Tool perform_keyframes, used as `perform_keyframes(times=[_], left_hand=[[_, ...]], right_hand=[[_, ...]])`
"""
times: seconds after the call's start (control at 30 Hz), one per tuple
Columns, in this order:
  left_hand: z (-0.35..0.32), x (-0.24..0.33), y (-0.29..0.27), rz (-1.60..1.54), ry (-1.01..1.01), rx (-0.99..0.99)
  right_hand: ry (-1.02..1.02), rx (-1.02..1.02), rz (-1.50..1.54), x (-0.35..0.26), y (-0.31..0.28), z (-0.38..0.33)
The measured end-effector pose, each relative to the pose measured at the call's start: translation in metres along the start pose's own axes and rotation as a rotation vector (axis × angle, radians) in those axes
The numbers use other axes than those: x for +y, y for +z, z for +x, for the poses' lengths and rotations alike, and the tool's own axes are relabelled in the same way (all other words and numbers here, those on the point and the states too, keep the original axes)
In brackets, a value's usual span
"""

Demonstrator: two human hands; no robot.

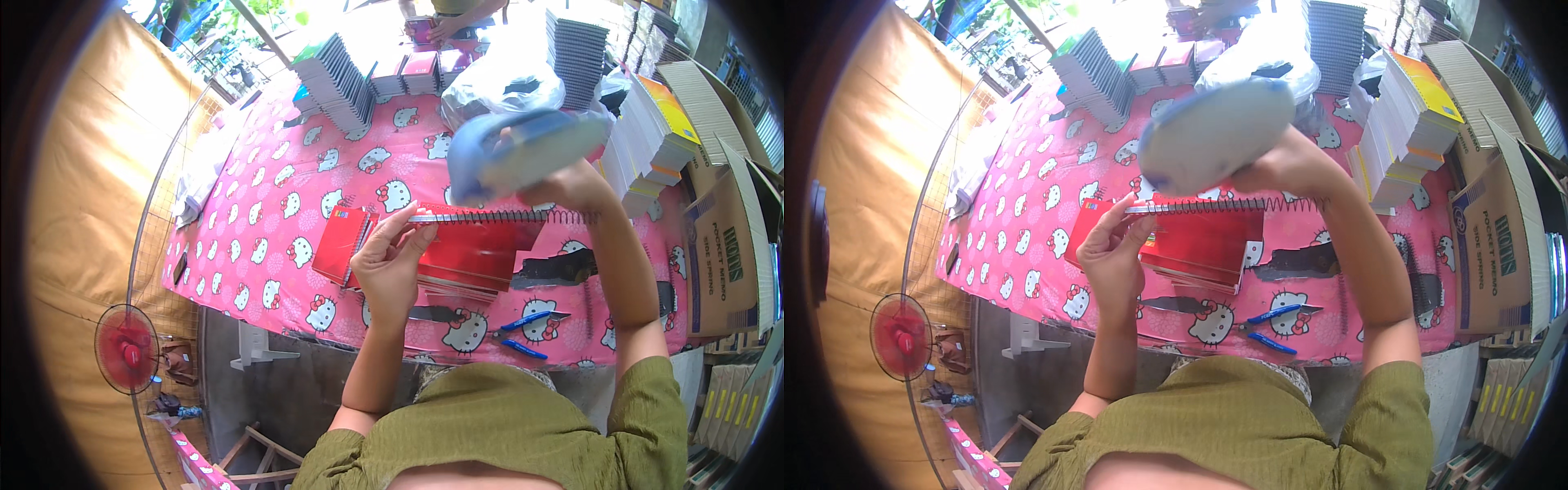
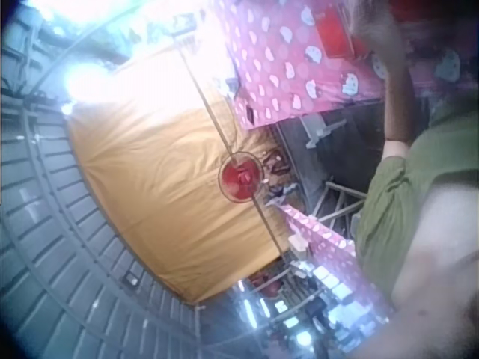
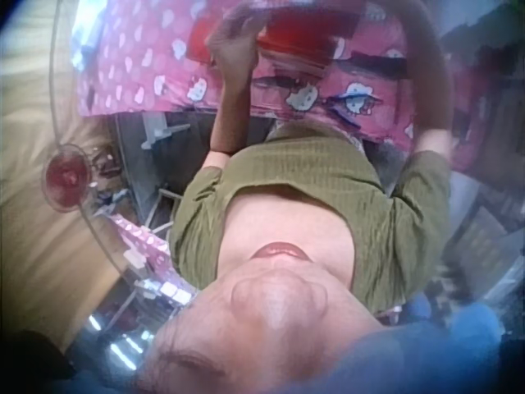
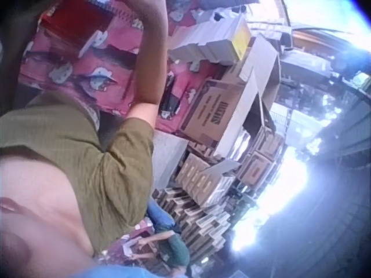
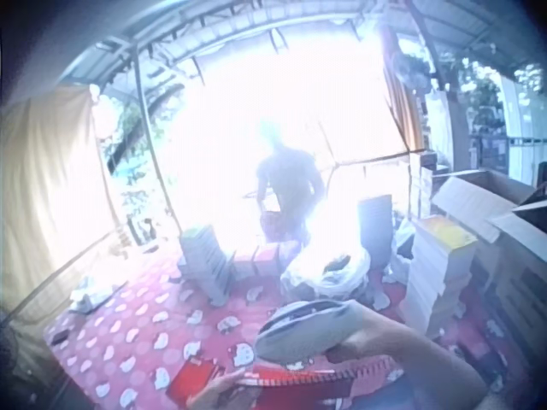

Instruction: The person tapes the spiral edges of notebooks using a blue tape dispenser and trims the tape with blue-handled snips. They pick up a notebook from a stack, apply tape to the top edge, cut it, and then place the notebook into a cardboard box.

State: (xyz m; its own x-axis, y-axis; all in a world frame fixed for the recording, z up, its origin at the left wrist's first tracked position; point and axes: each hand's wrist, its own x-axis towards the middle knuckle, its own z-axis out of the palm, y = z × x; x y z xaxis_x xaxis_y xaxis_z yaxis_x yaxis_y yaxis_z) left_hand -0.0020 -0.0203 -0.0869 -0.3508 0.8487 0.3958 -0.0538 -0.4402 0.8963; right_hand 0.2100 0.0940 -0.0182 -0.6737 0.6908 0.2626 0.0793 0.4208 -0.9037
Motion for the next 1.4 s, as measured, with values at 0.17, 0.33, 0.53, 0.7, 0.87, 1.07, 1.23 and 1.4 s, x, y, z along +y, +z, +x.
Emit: perform_keyframes(times=[0.17,0.33,0.53,0.7,0.87,1.07,1.23,1.4], left_hand=[[-0.002,-0.001,-0.009,-0.014,-0.018,-0.042],[0.009,0.002,-0.003,-0.201,0.043,-0.201],[-0.001,0.045,0.005,0.212,0.478,-0.041],[-0.033,0.022,-0.002,0.599,0.643,-0.366],[-0.046,0.008,-0.001,0.702,0.627,-0.509],[-0.049,0.007,0.002,0.541,0.573,-0.371],[-0.055,0.004,0.003,0.567,0.603,-0.309],[-0.050,0.020,0.005,0.657,0.514,-0.420]], right_hand=[[0.071,0.234,-0.669,0.040,0.006,-0.005],[0.545,0.411,-1.089,0.129,0.007,-0.057],[0.137,0.445,-1.142,0.140,0.049,-0.145],[0.232,0.109,-0.675,0.085,0.127,-0.202],[0.173,0.083,-0.884,0.093,0.150,-0.228],[0.127,0.240,-0.303,0.017,0.114,-0.195],[-0.005,0.313,-0.544,-0.019,0.099,-0.163],[-0.008,0.295,-0.570,-0.019,0.099,-0.161]])
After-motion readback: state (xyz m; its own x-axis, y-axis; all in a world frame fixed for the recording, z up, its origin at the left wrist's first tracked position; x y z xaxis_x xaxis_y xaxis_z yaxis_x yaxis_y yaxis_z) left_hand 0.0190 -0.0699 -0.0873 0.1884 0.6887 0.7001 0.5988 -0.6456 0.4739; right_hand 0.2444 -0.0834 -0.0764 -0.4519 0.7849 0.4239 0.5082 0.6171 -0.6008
